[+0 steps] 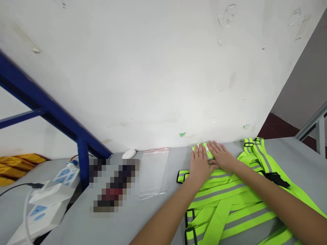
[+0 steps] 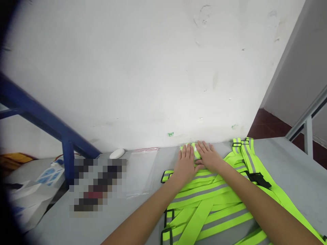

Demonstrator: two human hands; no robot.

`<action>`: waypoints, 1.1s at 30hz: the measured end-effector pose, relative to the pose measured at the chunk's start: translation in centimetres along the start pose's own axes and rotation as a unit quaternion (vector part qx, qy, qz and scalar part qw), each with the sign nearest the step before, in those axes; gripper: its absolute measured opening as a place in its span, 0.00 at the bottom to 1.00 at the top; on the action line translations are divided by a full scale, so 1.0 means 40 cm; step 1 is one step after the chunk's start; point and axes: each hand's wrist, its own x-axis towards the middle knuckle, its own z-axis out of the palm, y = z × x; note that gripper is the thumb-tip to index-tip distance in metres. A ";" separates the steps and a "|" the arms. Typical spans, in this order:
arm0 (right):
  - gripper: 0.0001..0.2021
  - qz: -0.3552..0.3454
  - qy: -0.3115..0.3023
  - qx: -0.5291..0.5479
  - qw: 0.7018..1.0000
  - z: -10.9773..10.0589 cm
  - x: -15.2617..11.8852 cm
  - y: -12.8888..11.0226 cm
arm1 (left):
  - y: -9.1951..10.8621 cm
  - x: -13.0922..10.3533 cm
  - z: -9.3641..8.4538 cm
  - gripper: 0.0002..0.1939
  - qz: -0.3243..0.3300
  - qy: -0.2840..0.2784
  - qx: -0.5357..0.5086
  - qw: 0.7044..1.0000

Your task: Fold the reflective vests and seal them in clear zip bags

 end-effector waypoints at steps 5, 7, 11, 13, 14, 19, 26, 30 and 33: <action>0.29 0.047 0.029 -0.037 0.998 -0.043 0.005 -0.024 | 0.005 -0.013 0.007 0.41 0.029 0.024 0.004 0.999; 0.27 0.065 0.039 -0.045 0.996 -0.065 0.009 -0.040 | -0.005 -0.009 0.009 0.40 0.035 0.038 0.006 0.999; 0.22 0.094 0.054 -0.058 0.992 -0.129 -0.041 -0.079 | -0.030 0.003 0.000 0.37 0.058 0.048 0.021 0.997; 0.20 0.108 0.064 -0.060 0.990 -0.171 -0.122 -0.095 | -0.024 0.005 -0.015 0.36 0.064 0.053 0.024 0.996; 0.19 0.113 0.081 -0.055 0.989 -0.191 -0.178 -0.100 | -0.010 0.005 -0.023 0.35 0.069 0.058 0.020 0.996; 0.14 0.219 0.152 -0.036 0.963 -0.245 -0.515 -0.085 | 0.169 0.028 -0.062 0.30 0.189 0.032 -0.104 0.976; 0.23 0.281 0.107 0.001 0.954 -0.190 -0.749 -0.040 | 0.425 0.178 -0.057 0.26 0.180 0.001 -0.157 0.971; 0.18 0.308 0.132 0.022 0.942 -0.162 -0.741 -0.048 | 0.454 0.186 -0.067 0.25 0.177 0.041 -0.158 0.971; 0.11 0.340 0.170 0.040 0.924 -0.156 -0.722 -0.060 | 0.447 0.140 -0.081 0.24 0.304 0.050 -0.177 0.935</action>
